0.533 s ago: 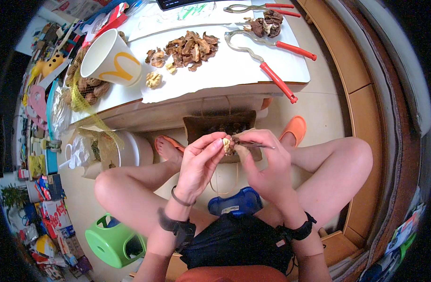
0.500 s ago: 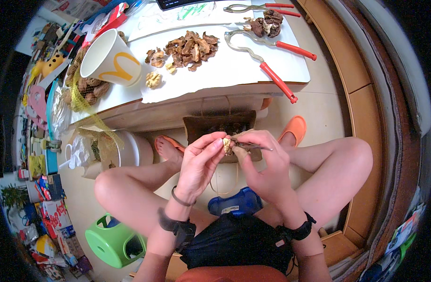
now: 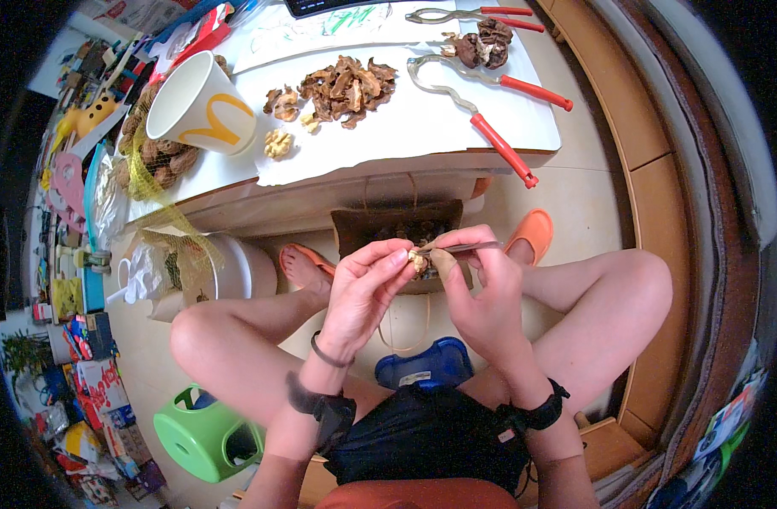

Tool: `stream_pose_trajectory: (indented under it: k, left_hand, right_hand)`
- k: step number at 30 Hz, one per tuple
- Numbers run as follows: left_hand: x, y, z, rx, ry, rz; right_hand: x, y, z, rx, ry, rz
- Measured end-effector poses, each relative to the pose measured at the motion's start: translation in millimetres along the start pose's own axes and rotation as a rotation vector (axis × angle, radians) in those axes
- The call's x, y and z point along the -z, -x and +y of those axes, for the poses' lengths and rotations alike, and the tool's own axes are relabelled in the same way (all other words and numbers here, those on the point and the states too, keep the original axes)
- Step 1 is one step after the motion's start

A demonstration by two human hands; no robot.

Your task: Cracking walnuts with a nutcracker and extracting the nut meat into a small bag.

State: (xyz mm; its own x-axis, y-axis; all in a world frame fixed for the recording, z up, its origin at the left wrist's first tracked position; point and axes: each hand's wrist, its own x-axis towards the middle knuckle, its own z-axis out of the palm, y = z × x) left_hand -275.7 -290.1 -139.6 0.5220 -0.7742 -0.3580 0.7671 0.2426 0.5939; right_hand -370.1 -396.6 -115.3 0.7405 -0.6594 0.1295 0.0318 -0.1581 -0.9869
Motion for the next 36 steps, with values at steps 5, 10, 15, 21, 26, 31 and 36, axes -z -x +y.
stream_pose_trajectory:
  k: [5,10,15,21,26,31,36]
  left_hand:
    - [4,-3,1,0.016,-0.077,-0.03]
    - [4,-4,2,0.017,-0.169,-0.069]
    - [-1,0,6,0.038,-0.127,-0.076]
    - [7,1,0,-0.073,-0.187,-0.03]
    - [6,-2,-1,-0.095,-0.072,-0.041]
    - [3,2,3,-0.078,-0.024,-0.036]
    - [6,0,1,-0.109,-0.035,-0.04]
  right_hand:
    - [2,1,4,-0.031,-0.005,-0.01]
    - [3,0,-3,-0.119,-0.102,-0.039]
    - [-2,-1,-11,-0.058,-0.127,0.007]
    - [-9,-2,-12,0.047,0.067,-0.008]
    - [-8,-1,-1,-0.074,-0.147,0.015]
    - [-11,-1,-4,-0.068,-0.152,-0.014]
    - [-12,-4,-2,-0.12,-0.291,0.005]
